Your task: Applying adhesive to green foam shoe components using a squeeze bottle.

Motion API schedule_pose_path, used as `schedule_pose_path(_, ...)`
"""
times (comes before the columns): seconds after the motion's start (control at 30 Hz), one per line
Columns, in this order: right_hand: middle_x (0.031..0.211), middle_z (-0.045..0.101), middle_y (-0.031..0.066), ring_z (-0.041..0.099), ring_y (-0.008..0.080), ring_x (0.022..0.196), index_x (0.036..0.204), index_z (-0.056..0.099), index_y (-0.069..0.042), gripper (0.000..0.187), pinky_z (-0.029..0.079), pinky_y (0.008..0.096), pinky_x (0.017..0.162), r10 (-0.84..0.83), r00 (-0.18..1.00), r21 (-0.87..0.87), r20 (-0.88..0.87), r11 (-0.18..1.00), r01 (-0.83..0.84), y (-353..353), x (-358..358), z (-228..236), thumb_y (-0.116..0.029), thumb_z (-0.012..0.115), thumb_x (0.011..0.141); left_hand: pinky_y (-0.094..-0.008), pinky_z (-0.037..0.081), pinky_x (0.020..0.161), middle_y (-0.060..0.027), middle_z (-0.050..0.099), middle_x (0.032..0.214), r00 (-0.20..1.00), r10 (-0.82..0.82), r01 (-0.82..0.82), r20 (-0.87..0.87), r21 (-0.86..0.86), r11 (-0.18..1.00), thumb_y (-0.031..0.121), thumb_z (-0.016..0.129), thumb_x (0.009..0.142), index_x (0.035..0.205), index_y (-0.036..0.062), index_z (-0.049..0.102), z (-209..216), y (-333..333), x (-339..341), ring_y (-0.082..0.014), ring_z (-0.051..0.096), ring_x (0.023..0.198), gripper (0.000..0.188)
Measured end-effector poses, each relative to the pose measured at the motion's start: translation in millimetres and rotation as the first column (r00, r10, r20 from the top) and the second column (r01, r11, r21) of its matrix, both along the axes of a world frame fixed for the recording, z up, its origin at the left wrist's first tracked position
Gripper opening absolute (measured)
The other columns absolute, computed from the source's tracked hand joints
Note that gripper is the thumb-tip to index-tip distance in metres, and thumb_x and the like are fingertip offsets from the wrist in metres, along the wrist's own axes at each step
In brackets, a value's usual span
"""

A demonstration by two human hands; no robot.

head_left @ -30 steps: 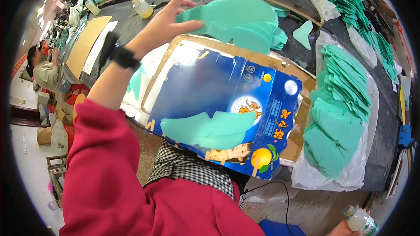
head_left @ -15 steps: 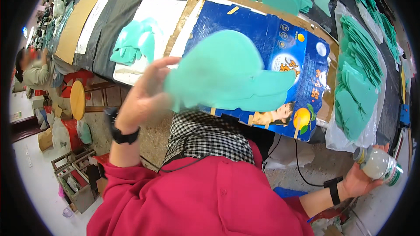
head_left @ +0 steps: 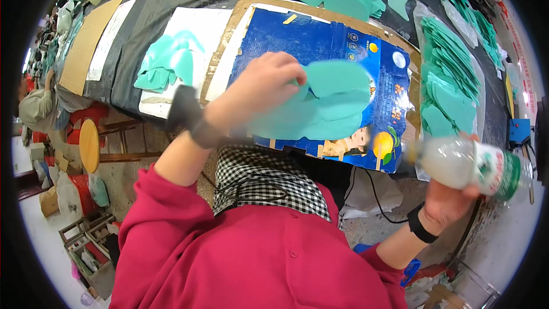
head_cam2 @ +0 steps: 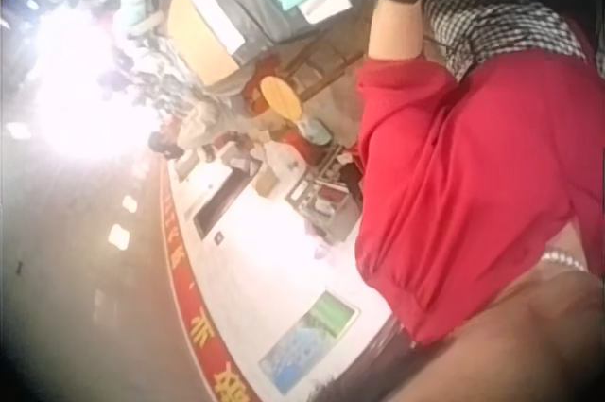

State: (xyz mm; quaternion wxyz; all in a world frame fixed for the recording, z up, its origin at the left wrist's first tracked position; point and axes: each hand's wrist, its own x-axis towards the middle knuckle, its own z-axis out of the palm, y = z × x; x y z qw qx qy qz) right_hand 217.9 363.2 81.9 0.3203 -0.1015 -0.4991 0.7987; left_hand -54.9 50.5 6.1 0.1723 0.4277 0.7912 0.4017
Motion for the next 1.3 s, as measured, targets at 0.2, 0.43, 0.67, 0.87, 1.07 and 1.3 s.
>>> schedule_pose_path(0.2,0.136,0.066,0.0138,0.066,0.0225,0.121,0.135,0.061,0.000,0.062,0.057,0.0402,0.102,-0.039,0.951,0.505,0.305,0.854,-0.127,-62,-114,-15,-0.005,0.089,0.081,-0.0489,0.039,0.109,-0.0105,0.060,0.129,0.816,0.046,-0.025,-0.577,0.045,0.999,0.009,0.066,0.096,0.121,0.0172,0.073,-10,-3,6,-0.0337,0.051,0.125,0.027)
schedule_pose_path(0.43,0.108,0.078,0.0077,0.072,0.0135,0.095,0.120,0.070,0.000,0.038,0.058,0.0314,0.085,0.055,0.974,0.800,0.218,0.562,-0.211,-140,-193,-50,-0.009,0.086,0.087,-0.0472,0.036,0.111,-0.0012,0.066,0.113,0.902,0.066,-0.154,-0.426,-0.176,0.972,0.000,0.065,0.084,0.116,0.0179,0.076,-2,-57,23,-0.0306,0.053,0.117,0.038)
schedule_pose_path(0.67,0.107,0.078,0.0060,0.073,0.0143,0.092,0.121,0.072,-0.003,0.033,0.059,0.0301,0.082,-0.205,0.911,0.630,0.357,0.774,-0.073,-85,-186,-51,-0.009,0.083,0.090,-0.0495,0.036,0.111,-0.0043,0.068,0.116,0.903,0.108,-0.181,-0.417,-0.141,0.973,-0.007,0.065,0.078,0.114,0.0092,0.076,1,-88,36,-0.0313,0.053,0.113,0.042)
schedule_pose_path(0.87,0.125,0.071,0.0196,0.073,0.0378,0.109,0.127,0.067,-0.006,0.056,0.059,0.0423,0.090,0.166,0.944,0.825,0.284,0.459,-0.329,-191,-202,-46,-0.005,0.086,0.075,-0.0462,0.038,0.104,-0.0032,0.067,0.104,0.909,0.295,-0.317,-0.295,-0.028,0.948,-0.001,0.064,0.078,0.111,0.0179,0.076,-13,-93,42,-0.0314,0.053,0.108,0.039)
schedule_pose_path(1.07,0.113,0.077,0.0118,0.073,0.0169,0.099,0.121,0.071,0.004,0.043,0.060,0.0338,0.088,-0.368,0.838,0.689,0.403,0.724,-0.013,-65,-163,-47,-0.010,0.089,0.084,-0.0434,0.045,0.100,-0.0100,0.067,0.112,0.921,0.298,-0.332,-0.251,-0.104,0.938,-0.004,0.067,0.086,0.110,0.0084,0.077,17,-121,33,-0.0327,0.056,0.114,0.029)
schedule_pose_path(1.3,0.103,0.079,0.0066,0.073,0.0144,0.092,0.119,0.073,-0.002,0.038,0.059,0.0308,0.082,-0.032,0.926,0.560,0.376,0.804,-0.200,-149,-207,-50,-0.007,0.088,0.085,-0.0360,0.048,0.099,-0.0130,0.067,0.121,0.846,0.458,-0.507,-0.273,-0.143,0.850,0.003,0.070,0.093,0.120,0.0031,0.073,61,-217,-6,-0.0311,0.062,0.114,0.026)
